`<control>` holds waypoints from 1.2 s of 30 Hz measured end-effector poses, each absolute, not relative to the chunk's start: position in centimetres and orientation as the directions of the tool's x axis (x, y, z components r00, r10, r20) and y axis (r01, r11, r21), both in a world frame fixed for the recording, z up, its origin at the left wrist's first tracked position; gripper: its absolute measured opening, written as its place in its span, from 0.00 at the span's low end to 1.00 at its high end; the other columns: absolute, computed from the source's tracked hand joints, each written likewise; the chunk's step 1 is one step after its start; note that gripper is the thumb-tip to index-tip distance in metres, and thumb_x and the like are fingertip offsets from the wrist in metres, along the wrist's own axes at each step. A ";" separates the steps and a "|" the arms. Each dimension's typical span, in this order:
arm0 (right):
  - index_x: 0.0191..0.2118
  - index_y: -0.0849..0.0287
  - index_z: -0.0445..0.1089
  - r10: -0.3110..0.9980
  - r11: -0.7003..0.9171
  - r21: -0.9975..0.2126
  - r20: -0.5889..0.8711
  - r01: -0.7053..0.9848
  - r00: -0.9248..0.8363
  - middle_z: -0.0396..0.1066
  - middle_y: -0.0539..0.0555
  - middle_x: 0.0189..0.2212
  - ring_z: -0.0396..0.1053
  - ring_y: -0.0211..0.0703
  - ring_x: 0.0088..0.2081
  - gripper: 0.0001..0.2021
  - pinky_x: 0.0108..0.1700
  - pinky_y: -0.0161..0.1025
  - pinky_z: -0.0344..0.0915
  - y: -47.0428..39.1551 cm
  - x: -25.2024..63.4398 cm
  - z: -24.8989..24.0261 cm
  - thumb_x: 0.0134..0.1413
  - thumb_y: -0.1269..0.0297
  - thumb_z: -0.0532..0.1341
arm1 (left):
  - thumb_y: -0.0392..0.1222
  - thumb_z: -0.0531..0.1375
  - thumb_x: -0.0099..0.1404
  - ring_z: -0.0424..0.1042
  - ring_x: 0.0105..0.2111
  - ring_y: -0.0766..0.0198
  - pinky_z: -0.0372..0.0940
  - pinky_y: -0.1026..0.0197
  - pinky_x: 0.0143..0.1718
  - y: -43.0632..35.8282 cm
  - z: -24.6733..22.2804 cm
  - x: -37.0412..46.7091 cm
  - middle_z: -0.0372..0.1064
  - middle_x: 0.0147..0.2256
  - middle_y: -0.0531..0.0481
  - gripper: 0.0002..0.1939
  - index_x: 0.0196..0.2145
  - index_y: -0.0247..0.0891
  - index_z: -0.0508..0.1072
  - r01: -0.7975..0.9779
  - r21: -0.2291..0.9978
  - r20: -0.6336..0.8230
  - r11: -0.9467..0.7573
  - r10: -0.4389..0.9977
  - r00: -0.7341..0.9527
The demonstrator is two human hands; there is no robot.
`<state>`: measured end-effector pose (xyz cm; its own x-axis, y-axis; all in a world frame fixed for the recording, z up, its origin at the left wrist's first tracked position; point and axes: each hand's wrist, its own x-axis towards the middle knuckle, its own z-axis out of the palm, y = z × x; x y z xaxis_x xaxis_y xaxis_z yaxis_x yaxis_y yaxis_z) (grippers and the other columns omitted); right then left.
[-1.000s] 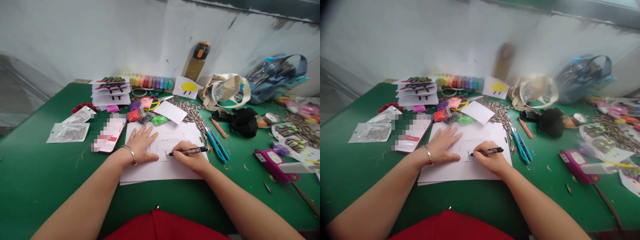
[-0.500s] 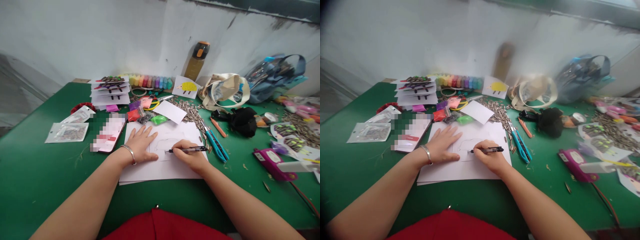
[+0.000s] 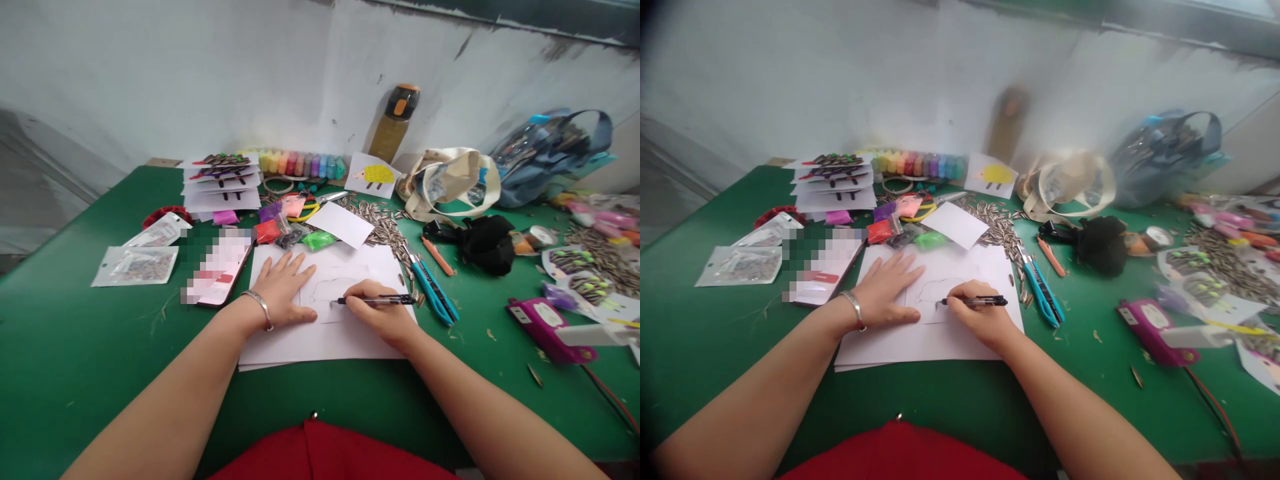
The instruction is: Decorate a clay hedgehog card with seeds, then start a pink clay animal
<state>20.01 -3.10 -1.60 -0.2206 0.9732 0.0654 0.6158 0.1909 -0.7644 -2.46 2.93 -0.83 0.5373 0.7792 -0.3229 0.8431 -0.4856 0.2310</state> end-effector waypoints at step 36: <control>0.30 0.57 0.73 0.953 0.254 -0.741 0.083 0.622 -0.290 0.74 0.50 0.29 0.69 0.42 0.33 0.07 0.38 0.39 0.61 -3.0 19.7 -1.0 0.53 0.67 0.57 | 0.66 0.59 0.49 0.31 0.65 0.42 0.30 0.36 0.61 2.9 -0.8 -2.5 0.33 0.67 0.41 0.50 0.64 0.44 0.49 0.848 0.223 -0.328 -0.481 0.782 0.530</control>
<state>19.73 -3.02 -1.01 -0.2903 0.9533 0.0829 0.6217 0.2538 -0.7410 -2.46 2.88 -0.77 0.5304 0.7819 -0.3277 0.8476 -0.4813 0.2234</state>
